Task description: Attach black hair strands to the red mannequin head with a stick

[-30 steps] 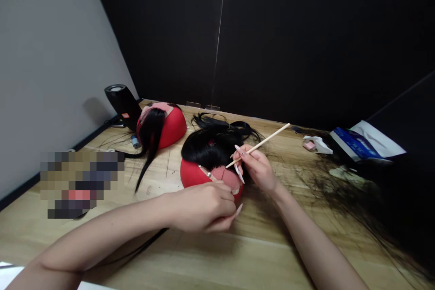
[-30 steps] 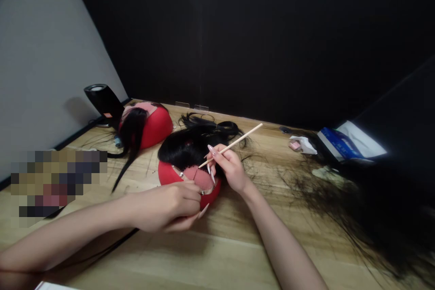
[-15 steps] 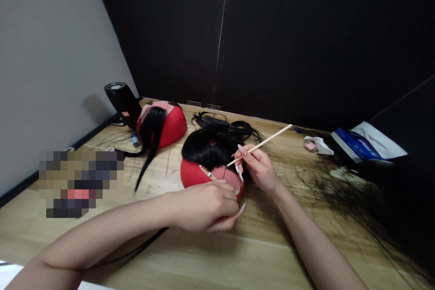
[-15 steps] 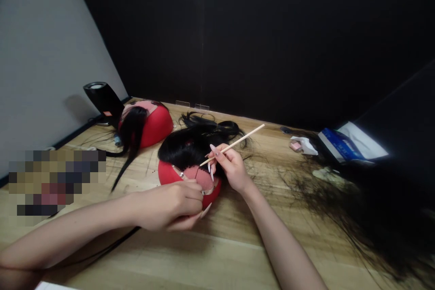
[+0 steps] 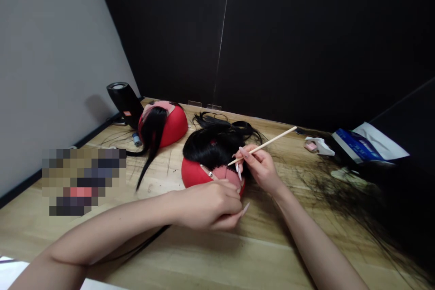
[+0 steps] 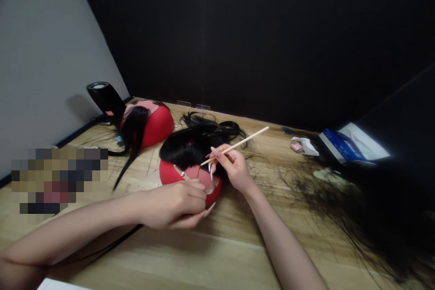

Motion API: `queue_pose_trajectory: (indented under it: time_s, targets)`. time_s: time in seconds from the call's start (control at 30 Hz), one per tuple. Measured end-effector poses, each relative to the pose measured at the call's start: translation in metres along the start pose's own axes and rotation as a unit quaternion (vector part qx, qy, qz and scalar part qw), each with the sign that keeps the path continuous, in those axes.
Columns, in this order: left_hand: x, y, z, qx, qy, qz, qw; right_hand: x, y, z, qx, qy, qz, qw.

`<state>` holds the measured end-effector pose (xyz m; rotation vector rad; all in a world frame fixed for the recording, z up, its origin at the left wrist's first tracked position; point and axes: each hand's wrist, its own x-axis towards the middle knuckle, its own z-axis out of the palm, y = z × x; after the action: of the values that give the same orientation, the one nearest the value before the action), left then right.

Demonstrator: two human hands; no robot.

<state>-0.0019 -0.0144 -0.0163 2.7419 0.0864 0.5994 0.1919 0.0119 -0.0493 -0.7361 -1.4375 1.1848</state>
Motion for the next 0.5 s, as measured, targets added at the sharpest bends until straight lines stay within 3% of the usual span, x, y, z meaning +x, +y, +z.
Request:
queue_pose_trajectory:
  time_s: [0.5]
  targets:
    - [-0.004,0.002,0.004,0.056,0.032,0.017,0.998,-0.002,-0.014,0.001,-0.053,-0.026,0.011,0.998]
